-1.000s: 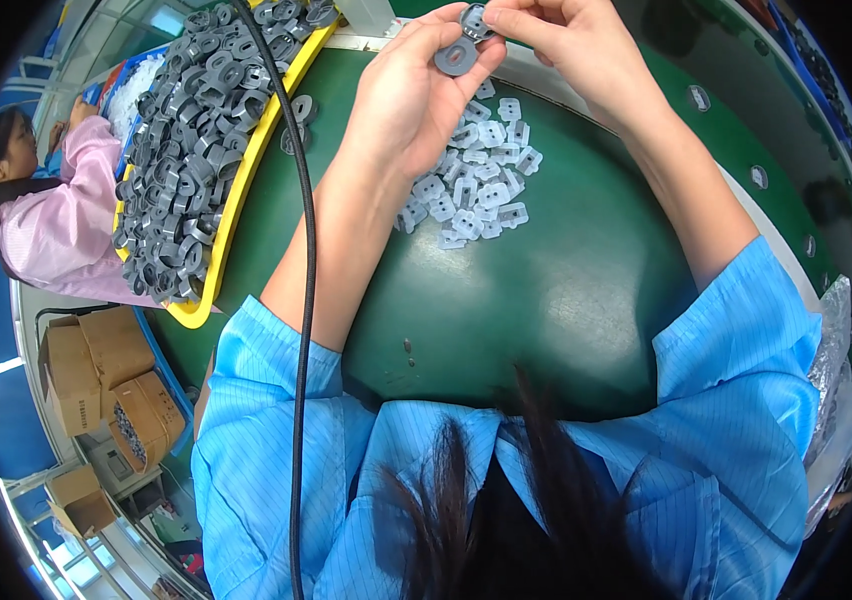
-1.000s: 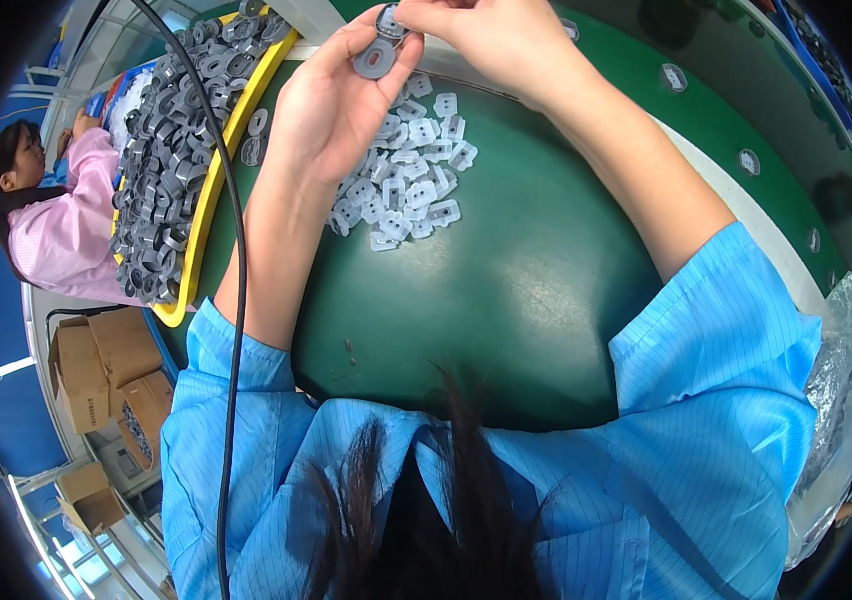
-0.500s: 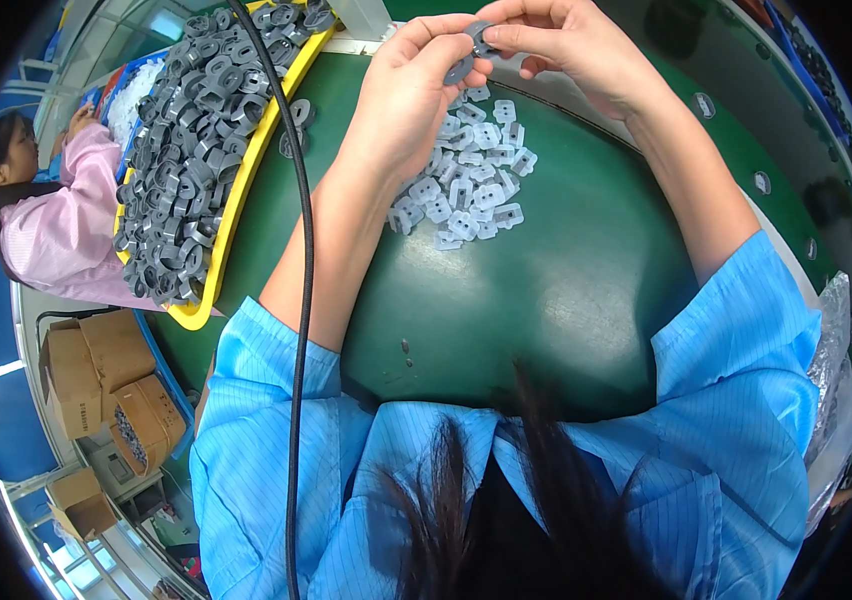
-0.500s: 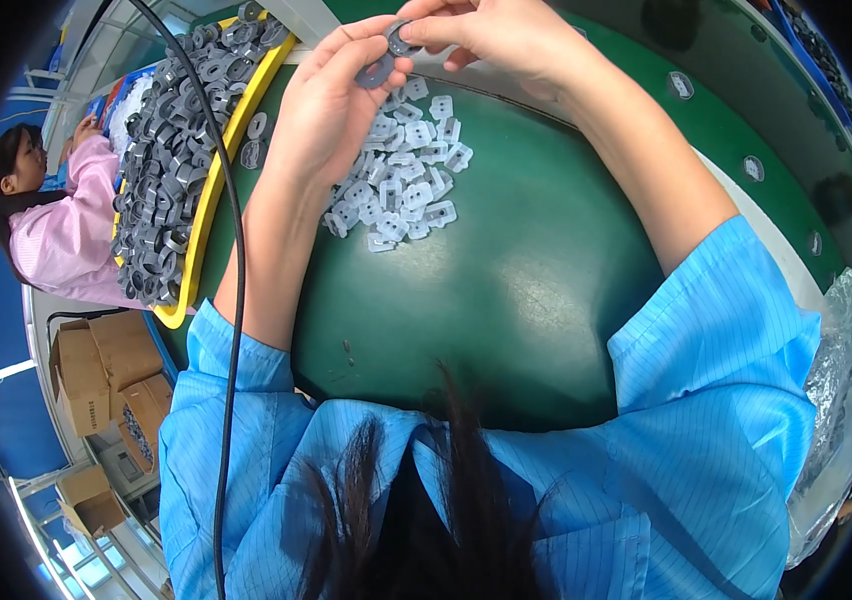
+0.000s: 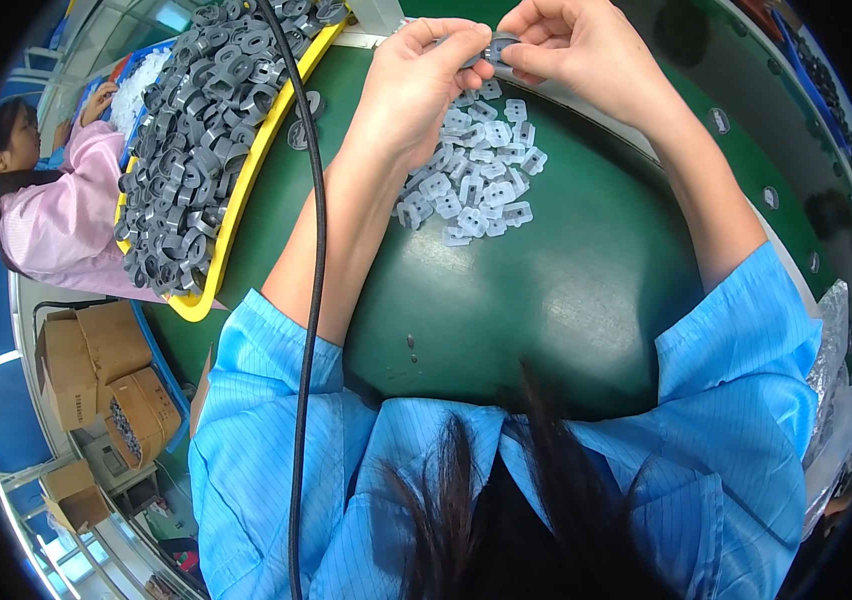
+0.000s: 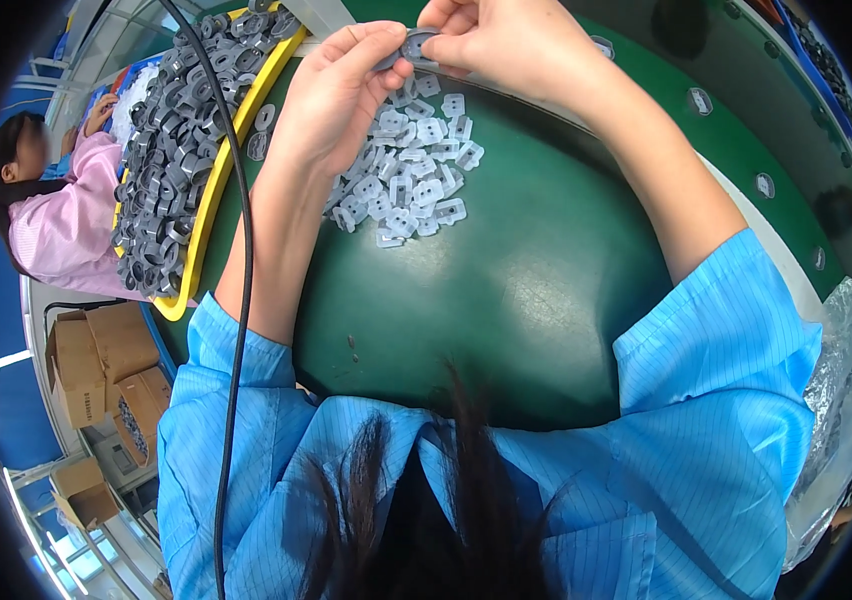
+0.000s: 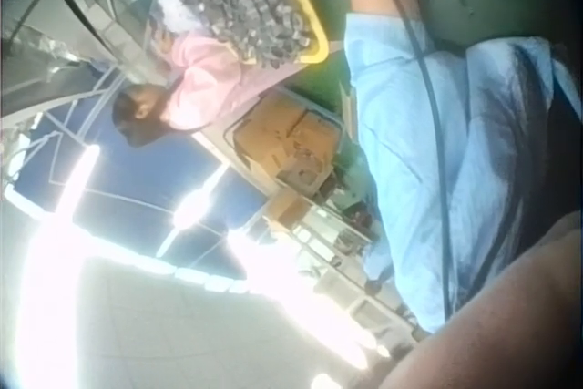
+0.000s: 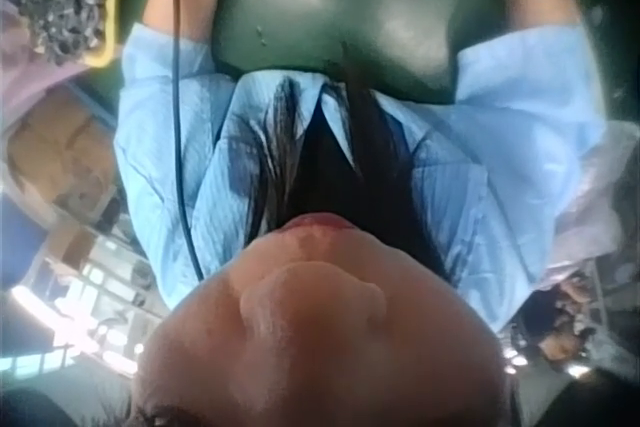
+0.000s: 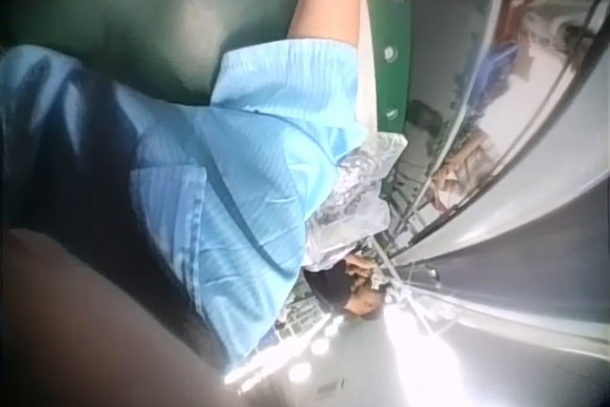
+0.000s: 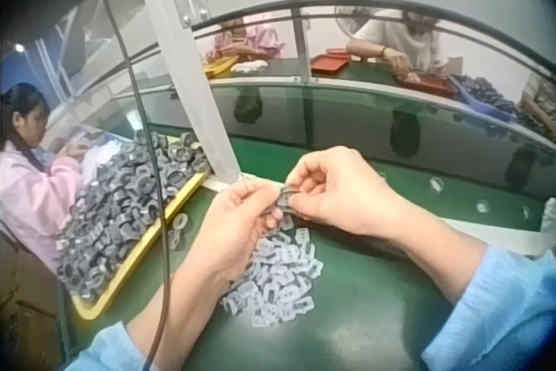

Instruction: The person assembles small plastic components by hand, joining grey plastic housings and white plastic brackets on a production line workspace.

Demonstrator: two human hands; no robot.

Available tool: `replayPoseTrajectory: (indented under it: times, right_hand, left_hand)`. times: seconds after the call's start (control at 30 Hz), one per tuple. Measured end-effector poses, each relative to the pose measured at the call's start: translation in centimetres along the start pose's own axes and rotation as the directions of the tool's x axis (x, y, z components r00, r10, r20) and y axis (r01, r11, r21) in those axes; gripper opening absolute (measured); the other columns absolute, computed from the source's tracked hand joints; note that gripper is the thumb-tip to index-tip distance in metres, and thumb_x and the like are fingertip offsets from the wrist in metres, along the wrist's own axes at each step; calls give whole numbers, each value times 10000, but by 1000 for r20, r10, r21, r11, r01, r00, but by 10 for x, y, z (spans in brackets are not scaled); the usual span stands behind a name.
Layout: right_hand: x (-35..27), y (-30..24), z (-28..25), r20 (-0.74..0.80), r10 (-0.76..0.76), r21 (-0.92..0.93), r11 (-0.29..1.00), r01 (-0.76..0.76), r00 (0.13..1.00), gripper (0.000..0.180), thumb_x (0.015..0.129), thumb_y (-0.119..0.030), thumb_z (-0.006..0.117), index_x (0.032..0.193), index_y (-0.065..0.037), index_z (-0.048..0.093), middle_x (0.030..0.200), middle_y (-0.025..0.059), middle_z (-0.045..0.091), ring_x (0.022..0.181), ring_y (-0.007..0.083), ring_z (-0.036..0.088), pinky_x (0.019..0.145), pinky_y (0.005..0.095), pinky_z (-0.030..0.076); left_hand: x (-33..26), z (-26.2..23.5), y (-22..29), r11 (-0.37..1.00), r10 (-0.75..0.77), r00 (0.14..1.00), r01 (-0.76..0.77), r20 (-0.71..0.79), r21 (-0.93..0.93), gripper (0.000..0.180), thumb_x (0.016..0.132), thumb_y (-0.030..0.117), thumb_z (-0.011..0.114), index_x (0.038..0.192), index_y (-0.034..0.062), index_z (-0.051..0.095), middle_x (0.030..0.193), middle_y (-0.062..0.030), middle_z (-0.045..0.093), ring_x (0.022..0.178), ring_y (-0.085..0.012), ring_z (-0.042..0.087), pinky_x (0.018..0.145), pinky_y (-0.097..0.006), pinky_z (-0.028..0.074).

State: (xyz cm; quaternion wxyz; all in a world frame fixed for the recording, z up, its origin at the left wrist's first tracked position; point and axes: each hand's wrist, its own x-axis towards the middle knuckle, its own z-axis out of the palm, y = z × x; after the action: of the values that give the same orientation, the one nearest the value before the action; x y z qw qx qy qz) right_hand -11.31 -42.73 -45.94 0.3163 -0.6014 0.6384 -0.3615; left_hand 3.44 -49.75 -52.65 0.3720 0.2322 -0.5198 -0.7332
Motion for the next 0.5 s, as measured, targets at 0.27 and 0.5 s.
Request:
replayPoseTrajectory:
  times: [0.27, 0.5]
  right_hand:
    - [35, 38, 22, -334, -935, -322, 233, 918, 120, 115, 727, -11, 608, 828, 16, 560, 785, 129, 588, 688, 241, 604, 648, 319, 495]
    - [16, 36, 7, -143, -258, 356, 887, 293, 955, 176, 792, -48, 593, 943, -21, 508, 772, 24, 568, 703, 78, 520, 626, 234, 432]
  left_hand:
    - [12, -6, -14, 824, 68, 971, 75, 228, -561, 165, 960, 118, 480, 1041, -8, 548, 987, -73, 597, 907, -164, 585, 848, -271, 480]
    - [3, 8, -4, 930, -26, 997, 53, 77, -364, 245, 968, 155, 508, 1148, -8, 542, 994, -67, 616, 969, -165, 602, 819, -236, 481]
